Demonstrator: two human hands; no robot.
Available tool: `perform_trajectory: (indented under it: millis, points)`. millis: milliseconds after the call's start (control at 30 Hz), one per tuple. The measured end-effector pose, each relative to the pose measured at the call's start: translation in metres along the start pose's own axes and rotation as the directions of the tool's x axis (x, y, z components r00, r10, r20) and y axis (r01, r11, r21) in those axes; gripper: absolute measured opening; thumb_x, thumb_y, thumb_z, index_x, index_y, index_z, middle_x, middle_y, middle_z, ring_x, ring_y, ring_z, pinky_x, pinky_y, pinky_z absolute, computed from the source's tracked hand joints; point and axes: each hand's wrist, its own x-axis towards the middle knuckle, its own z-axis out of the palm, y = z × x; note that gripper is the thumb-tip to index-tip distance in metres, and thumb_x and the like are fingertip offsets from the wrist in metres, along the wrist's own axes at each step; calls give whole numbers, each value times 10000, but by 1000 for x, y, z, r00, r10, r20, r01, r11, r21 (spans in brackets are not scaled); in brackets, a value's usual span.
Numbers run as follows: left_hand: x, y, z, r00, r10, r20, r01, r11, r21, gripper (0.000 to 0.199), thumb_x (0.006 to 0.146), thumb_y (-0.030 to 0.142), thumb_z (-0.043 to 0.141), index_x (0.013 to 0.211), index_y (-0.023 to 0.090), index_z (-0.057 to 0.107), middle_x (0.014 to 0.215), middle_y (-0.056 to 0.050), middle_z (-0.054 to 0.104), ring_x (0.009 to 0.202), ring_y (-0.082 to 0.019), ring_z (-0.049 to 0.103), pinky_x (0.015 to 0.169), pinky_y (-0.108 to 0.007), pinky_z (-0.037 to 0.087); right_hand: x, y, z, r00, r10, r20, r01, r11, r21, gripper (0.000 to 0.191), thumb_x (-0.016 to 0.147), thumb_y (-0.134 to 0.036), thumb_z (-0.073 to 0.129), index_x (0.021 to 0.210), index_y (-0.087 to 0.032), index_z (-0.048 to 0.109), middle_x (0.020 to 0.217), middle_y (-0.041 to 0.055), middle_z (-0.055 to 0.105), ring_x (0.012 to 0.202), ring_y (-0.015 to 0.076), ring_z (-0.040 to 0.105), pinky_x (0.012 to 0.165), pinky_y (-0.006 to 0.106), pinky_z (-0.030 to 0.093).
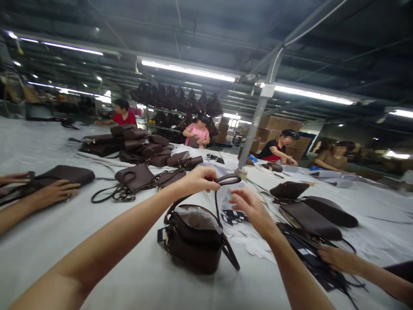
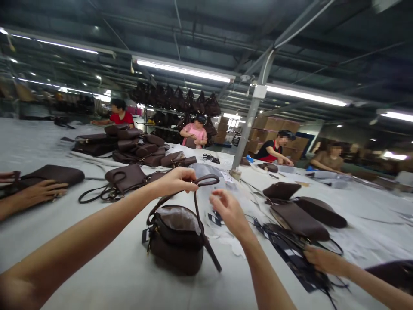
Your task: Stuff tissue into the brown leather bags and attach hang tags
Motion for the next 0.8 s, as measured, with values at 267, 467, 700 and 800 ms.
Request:
perform_trajectory:
  millis: [267,467,700,800]
  points:
    - [21,21,-16,991,19,129,-41,984,176,90,647,196,656,675,146,586,570,42,554,532,-100,522,492,-196,363,10,-17,33,986,-109,130,101,993,67,367,862,-455,558,1115,-189,559,829,36,666,743,202,640,712,340,514]
    - [19,22,-27,983,-34,181,-35,929,368,119,675,228,672,679,151,580,539,54,540,512,-109,544,474,-193,365,32,-22,13,944,-309,-115,299,950,-95,539,868,-505,567,1324,-232,481,1151,105,652,989,251,641,854,412,511]
    - [11,15,-36,989,-37,146,-10,953,304,101,644,198,655,637,160,562,556,45,555,533,-124,562,495,-207,385,56,-35,-19,811,-582,57,422,514,-746,283,931,-345,456,794,-210,663,754,73,678,784,229,617,946,417,410]
    - [6,14,-42,994,-38,102,9,962,274,132,651,232,659,612,165,551,524,43,546,514,-118,533,485,-209,361,57,-13,-33,877,-357,-321,81,769,-634,301,899,-391,419,772,-220,631,742,74,687,733,237,616,749,366,464]
